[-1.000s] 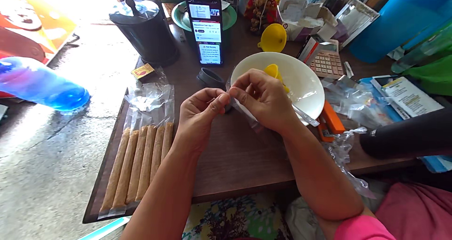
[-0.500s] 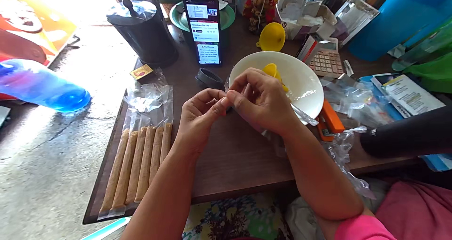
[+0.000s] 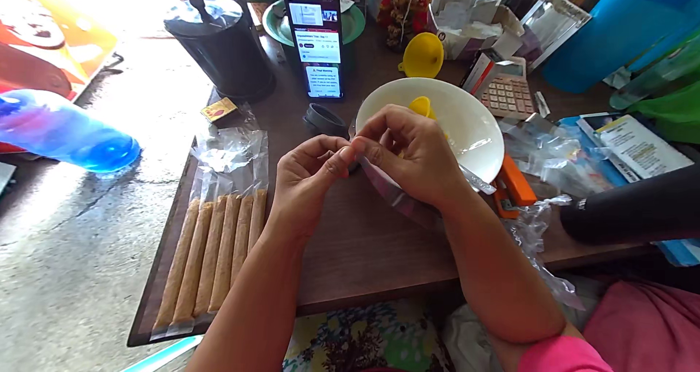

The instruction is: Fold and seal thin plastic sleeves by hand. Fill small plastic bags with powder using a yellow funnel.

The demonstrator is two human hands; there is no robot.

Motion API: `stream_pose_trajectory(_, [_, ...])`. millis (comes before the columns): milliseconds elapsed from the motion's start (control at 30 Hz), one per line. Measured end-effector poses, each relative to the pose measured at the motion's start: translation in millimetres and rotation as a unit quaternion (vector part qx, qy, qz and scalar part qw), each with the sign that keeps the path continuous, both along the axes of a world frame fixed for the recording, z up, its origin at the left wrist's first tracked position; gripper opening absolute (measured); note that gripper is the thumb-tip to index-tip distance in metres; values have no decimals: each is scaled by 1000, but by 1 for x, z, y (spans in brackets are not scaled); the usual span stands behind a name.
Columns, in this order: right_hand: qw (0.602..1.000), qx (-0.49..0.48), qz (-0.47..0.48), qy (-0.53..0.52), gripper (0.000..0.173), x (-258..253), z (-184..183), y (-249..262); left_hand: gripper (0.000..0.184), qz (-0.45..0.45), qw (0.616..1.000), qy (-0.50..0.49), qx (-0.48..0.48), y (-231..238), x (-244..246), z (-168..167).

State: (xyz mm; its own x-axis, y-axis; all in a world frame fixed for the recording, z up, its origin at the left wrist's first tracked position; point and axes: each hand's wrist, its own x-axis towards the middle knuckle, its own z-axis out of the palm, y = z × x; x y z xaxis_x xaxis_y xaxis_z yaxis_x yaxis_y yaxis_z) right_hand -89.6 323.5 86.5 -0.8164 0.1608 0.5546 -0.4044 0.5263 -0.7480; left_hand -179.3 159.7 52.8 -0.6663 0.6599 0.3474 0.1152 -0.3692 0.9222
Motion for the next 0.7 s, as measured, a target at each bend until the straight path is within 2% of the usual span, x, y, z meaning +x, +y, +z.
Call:
stream_pose_trajectory(167, [1000,14,24,-7,8,5,4,-3,3,9,1000,-12,5,0,0,1])
stream_pose_trajectory(333, [1000,3,3,13,12,0,-1,1,3,8,1000,-8,7,0,1,2])
stream_pose_trajectory(467, [999,-14,41,18,10,1,0,0,4,-1,1000,-19,15,0,1,1])
stream_pose_trajectory(700, [1000,-6,18,10,11,1,0,0,4,-9,1000,-15,14,0,1,0])
